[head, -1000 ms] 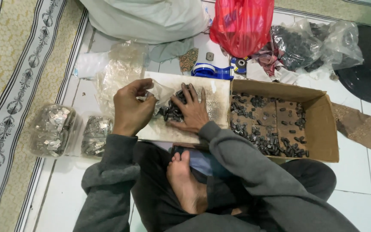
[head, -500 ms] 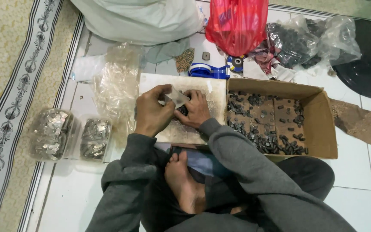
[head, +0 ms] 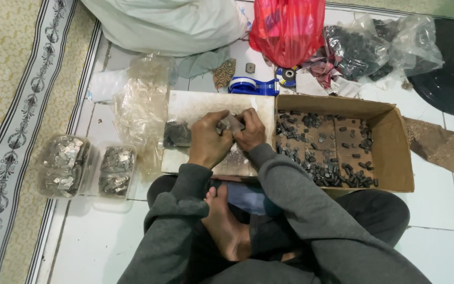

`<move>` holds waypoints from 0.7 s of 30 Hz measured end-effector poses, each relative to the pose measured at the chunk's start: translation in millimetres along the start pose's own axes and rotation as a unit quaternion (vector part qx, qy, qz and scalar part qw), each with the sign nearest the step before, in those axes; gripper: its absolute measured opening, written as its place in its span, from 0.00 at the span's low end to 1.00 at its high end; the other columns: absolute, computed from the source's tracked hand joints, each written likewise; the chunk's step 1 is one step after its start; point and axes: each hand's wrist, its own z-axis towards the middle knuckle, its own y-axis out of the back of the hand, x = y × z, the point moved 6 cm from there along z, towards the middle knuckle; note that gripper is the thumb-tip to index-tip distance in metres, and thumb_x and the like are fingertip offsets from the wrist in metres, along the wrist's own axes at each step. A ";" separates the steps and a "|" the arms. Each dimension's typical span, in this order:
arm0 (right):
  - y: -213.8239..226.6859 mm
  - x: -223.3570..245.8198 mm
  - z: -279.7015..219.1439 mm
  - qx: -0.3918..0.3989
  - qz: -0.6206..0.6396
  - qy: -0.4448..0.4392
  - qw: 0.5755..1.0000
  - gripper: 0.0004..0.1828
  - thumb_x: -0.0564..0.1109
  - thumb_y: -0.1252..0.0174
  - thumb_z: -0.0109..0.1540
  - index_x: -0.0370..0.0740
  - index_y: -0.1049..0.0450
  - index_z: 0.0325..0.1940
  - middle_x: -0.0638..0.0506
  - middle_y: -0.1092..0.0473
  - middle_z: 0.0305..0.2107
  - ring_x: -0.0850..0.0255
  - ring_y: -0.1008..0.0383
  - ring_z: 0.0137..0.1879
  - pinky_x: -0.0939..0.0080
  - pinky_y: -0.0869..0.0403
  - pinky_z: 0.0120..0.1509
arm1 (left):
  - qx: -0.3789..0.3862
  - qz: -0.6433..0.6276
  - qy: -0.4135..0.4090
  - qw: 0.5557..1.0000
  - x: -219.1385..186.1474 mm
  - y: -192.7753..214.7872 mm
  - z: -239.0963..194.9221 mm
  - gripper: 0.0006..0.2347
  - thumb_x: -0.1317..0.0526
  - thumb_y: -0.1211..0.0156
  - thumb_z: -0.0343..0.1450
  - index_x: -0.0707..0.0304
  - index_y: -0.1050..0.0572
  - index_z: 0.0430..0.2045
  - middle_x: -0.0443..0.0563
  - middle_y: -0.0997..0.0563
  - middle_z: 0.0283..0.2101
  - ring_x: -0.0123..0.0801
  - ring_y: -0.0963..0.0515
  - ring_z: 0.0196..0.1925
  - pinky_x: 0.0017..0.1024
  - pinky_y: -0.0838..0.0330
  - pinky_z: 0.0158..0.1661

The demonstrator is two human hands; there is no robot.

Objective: The person sits on the floor and sorts small dark metal parts from a cardboard box onto a white tray. They pick up handfuls of parts, separate them by hand, and place them into a clear plastic bag. The person continues this process of sorting and bagging the parts throughout the clip.

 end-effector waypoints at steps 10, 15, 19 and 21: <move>17.0 -4.6 -2.0 -0.022 0.018 0.010 1.000 0.17 0.54 0.29 0.62 0.47 0.30 0.31 0.53 0.34 0.25 0.51 0.25 0.32 0.54 0.26 0.36 | 0.013 0.007 0.000 1.000 9.1 -19.3 -4.9 0.17 0.72 0.39 0.61 0.61 0.14 0.42 0.63 0.15 0.41 0.57 0.14 0.40 0.42 0.16 0.35; 14.8 -3.5 -1.1 0.075 -0.017 -0.008 0.997 0.18 0.54 0.34 0.60 0.51 0.36 0.42 0.55 0.41 0.39 0.50 0.33 0.47 0.44 0.32 0.51 | 0.019 0.002 0.011 1.000 12.0 -19.3 -5.4 0.16 0.71 0.38 0.61 0.62 0.14 0.42 0.65 0.15 0.42 0.60 0.15 0.40 0.43 0.16 0.36; 27.8 24.1 9.7 0.126 -0.022 -0.082 0.988 0.29 0.53 0.38 0.62 0.42 0.36 0.64 0.41 0.43 0.60 0.37 0.45 0.70 0.31 0.44 0.71 | 0.013 0.018 0.011 1.000 18.9 -18.2 -5.4 0.17 0.70 0.37 0.61 0.58 0.14 0.42 0.62 0.15 0.43 0.56 0.14 0.40 0.41 0.16 0.35; 20.9 40.3 11.9 0.190 -0.127 -0.034 0.973 0.30 0.52 0.42 0.59 0.46 0.32 0.65 0.45 0.39 0.58 0.46 0.41 0.67 0.43 0.42 0.67 | 0.015 0.009 0.006 1.000 14.7 -16.2 -4.7 0.16 0.72 0.39 0.62 0.62 0.14 0.43 0.65 0.16 0.43 0.57 0.14 0.40 0.40 0.16 0.34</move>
